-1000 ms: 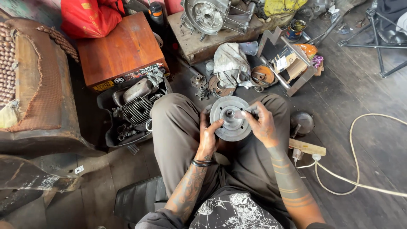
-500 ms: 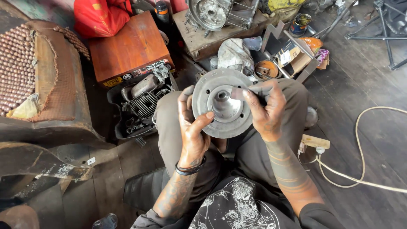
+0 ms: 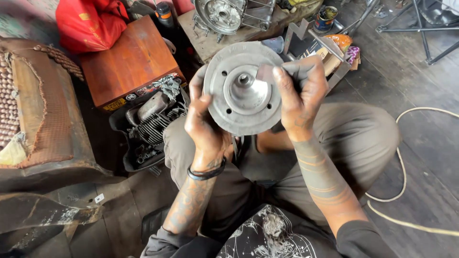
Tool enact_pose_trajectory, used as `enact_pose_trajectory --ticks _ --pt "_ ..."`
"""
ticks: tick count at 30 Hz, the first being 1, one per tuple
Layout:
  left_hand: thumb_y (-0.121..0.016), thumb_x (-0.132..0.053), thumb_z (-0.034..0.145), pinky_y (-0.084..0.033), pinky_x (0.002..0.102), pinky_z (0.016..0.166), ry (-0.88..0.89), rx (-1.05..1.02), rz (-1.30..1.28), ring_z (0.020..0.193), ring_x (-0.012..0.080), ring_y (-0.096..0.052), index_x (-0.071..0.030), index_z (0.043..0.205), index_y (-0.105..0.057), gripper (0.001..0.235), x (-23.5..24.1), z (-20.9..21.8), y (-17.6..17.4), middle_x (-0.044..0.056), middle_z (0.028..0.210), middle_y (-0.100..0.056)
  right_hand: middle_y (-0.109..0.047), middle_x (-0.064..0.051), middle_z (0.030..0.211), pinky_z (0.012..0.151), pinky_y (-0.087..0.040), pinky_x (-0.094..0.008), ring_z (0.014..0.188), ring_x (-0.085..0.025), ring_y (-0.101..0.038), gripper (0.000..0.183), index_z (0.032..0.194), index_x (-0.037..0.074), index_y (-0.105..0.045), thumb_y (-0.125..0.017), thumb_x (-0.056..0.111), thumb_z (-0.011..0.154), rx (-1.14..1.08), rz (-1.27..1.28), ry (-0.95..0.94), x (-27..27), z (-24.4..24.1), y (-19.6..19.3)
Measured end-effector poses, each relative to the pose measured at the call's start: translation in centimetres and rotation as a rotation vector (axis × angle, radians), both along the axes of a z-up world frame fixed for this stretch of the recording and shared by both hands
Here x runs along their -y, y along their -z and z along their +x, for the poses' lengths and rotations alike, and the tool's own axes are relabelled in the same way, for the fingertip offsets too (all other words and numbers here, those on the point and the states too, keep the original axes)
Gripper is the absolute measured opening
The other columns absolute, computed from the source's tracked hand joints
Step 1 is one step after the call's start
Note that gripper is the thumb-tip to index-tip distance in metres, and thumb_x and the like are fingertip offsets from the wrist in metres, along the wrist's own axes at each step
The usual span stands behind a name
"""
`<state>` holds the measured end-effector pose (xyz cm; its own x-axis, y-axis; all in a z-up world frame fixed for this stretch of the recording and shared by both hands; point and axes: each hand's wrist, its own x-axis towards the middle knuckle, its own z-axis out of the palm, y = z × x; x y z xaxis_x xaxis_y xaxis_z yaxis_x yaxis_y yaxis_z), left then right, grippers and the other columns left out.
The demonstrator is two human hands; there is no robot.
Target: Cleaning the combustion chamber of a motorcycle cylinder head using sandpaper
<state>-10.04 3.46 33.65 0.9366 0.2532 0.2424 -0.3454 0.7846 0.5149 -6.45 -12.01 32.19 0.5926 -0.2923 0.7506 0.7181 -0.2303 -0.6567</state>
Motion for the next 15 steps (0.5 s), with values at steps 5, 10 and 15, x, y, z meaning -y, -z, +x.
enact_pose_trajectory --ticks 5,10,15 --pt "-0.054 -0.026 0.093 -0.046 0.041 0.106 0.241 -0.102 -0.197 0.123 0.0293 -0.057 0.004 0.139 -0.055 0.055 -1.0 5.6 1.2 0.019 0.137 -0.058 -0.061 -0.009 0.094 0.083 -0.049 -0.030 0.080 -0.017 -0.056 0.015 0.107 0.000 -0.048 -0.062 -0.001 0.102 0.012 -0.115 -0.028 0.0 1.5 -4.6" --pt "-0.055 -0.023 0.098 -0.050 0.035 0.098 0.298 -0.090 -0.371 0.108 0.0219 -0.063 0.002 0.125 -0.062 0.038 -0.2 9.8 3.7 0.014 0.121 -0.066 -0.055 -0.004 0.088 0.074 -0.042 -0.026 0.073 -0.012 -0.045 0.017 0.104 0.002 -0.049 -0.065 0.000 0.101 -0.007 -0.182 -0.088 -0.1 6.4 -5.9" --pt "-0.050 -0.030 0.103 -0.050 0.036 0.104 0.311 -0.088 -0.472 0.115 0.0200 -0.062 -0.005 0.134 -0.057 0.040 1.8 14.0 7.5 0.010 0.129 -0.063 -0.046 0.002 0.077 0.065 -0.035 -0.024 0.067 -0.009 -0.037 0.015 0.100 0.002 -0.051 -0.067 0.002 0.101 -0.072 -0.268 -0.145 -0.3 10.9 -4.0"
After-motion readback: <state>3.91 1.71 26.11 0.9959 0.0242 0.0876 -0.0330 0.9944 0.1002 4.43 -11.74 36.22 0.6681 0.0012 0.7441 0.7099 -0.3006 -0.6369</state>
